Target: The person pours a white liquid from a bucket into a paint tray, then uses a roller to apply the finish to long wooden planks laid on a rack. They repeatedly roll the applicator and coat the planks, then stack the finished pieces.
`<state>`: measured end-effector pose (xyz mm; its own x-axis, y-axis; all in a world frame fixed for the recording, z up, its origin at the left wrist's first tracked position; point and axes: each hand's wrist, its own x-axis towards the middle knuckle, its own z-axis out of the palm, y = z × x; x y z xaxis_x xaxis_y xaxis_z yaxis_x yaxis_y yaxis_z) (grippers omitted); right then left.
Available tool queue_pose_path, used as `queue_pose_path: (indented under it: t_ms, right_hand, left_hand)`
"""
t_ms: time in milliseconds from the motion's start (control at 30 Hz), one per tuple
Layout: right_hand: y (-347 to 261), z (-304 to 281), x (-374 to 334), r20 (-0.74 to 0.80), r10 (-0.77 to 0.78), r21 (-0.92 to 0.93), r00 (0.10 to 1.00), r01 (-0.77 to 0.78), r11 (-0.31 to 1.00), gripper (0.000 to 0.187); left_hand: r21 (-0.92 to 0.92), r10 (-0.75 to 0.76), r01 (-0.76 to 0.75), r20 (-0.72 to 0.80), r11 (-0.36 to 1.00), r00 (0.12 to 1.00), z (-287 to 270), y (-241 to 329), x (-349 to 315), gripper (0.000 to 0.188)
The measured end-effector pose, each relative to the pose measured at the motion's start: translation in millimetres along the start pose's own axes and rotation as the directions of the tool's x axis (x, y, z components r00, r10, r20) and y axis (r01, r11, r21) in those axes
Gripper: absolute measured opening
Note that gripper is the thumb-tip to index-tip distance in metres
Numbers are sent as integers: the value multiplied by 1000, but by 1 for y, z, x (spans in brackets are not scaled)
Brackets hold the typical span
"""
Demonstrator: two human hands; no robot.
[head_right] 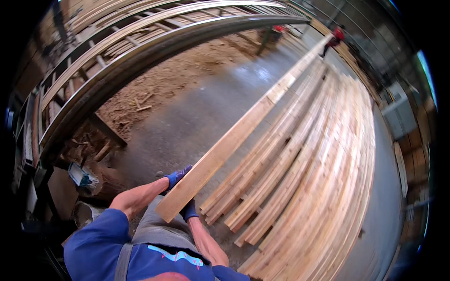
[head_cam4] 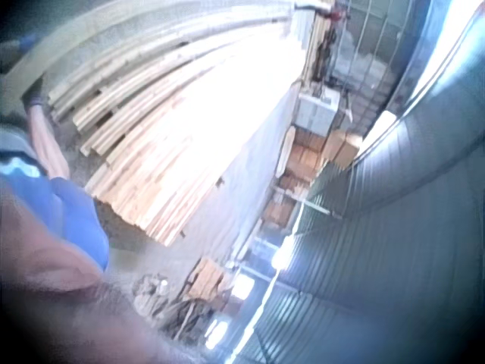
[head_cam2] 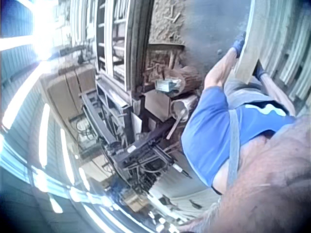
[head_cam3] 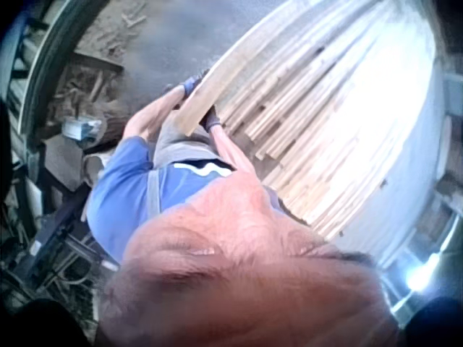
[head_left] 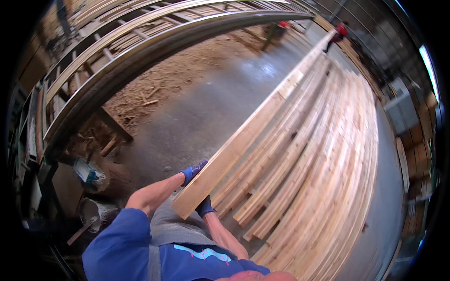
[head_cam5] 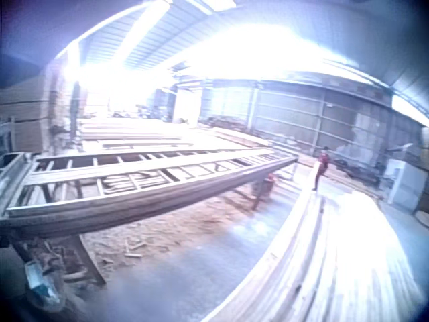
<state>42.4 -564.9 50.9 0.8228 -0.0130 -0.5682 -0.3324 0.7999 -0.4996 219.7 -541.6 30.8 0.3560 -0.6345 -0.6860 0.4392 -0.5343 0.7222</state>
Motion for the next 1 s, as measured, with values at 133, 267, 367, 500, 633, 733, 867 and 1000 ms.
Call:
queue_pose_path:
  t_ms: [133, 267, 367, 500, 633, 733, 867, 1000]
  right_hand:
    - [2, 67, 88, 132, 266, -29, 955, -264, 964, 56]
    - [-48, 82, 154, 117, 362, 105, 925, -374, 922, 57]
    - [-119, 63, 232, 110, 274, 266, 955, -294, 918, 58]
    - [-227, 59, 331, -90, 71, 331, 993, -37, 943, 84]
    - [-304, 52, 420, -64, -524, -16, 849, 524, 851, 67]
    - [-288, 125, 417, 43, -466, 102, 884, 460, 882, 53]
    - [-280, 204, 424, 189, -401, 141, 896, 379, 915, 55]
    - [-279, 270, 436, 503, -365, -688, 784, 618, 379, 54]
  left_hand:
    - [81, -33, 39, -74, 996, 997, -144, -2, -22, 82]
    - [-72, -98, 91, -98, 993, 990, -238, 27, -90, 72]
    - [17, -180, 187, -198, 982, 964, -296, 11, -128, 69]
    - [-414, -367, 309, -66, 856, 928, -329, -14, -185, 55]
    - [-408, -542, 551, 150, 728, 827, -380, 116, -248, 54]
    - [-603, -475, 507, 229, 616, 850, -406, 128, -283, 60]
    - [-40, -498, 498, -154, 866, 853, -446, 130, -177, 70]
    - [346, -146, 213, -211, 914, 967, -496, 234, -95, 67]
